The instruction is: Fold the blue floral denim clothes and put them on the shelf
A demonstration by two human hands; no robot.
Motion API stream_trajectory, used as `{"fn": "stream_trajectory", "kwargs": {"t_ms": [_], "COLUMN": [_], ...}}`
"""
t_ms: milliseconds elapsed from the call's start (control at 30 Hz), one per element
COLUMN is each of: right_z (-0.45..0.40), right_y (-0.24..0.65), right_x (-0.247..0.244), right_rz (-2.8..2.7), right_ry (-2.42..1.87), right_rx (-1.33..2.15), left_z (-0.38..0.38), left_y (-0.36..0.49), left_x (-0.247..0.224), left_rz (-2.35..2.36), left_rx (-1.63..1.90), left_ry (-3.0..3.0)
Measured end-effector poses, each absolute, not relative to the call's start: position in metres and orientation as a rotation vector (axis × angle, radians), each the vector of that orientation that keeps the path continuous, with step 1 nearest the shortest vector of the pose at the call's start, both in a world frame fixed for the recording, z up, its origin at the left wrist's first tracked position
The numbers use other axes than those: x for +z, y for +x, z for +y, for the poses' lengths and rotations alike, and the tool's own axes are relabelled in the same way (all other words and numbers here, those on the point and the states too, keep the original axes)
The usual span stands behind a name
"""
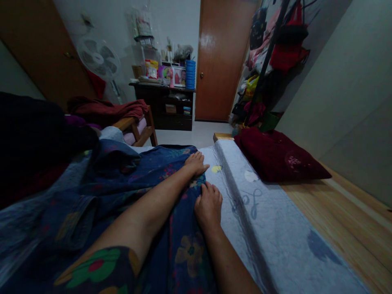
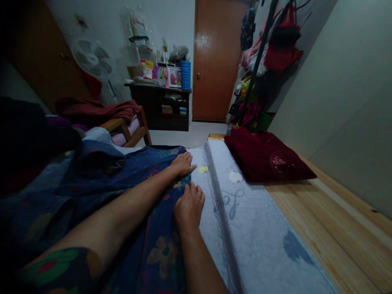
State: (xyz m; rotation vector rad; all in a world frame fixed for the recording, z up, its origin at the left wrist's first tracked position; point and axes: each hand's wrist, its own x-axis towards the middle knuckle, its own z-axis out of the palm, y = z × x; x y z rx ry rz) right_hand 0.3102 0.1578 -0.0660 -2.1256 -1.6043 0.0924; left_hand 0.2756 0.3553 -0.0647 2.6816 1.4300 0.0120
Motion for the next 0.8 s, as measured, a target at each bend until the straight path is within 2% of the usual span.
{"fn": "stream_trajectory", "kwargs": {"t_ms": [300,533,800], "right_z": [0.158,0.158,0.159], "right_y": [0.311,0.311,0.312], "right_x": [-0.064,-0.065,-0.066], "right_rz": [-1.608,-1.616,-1.610], "right_ry": [-2.127,-2.120,-2.110], "right_rx": [0.078,0.075,0.079], "left_z": [0.359,0.340,0.353], "left_y": [0.270,0.261,0.272], "left_x": [-0.053,-0.050,-0.044], "left_rz": [1.345,1.429,1.533], "left_rx": [0.056,0.118,0.122], "left_ry": [2.768,2.848,2.847]}}
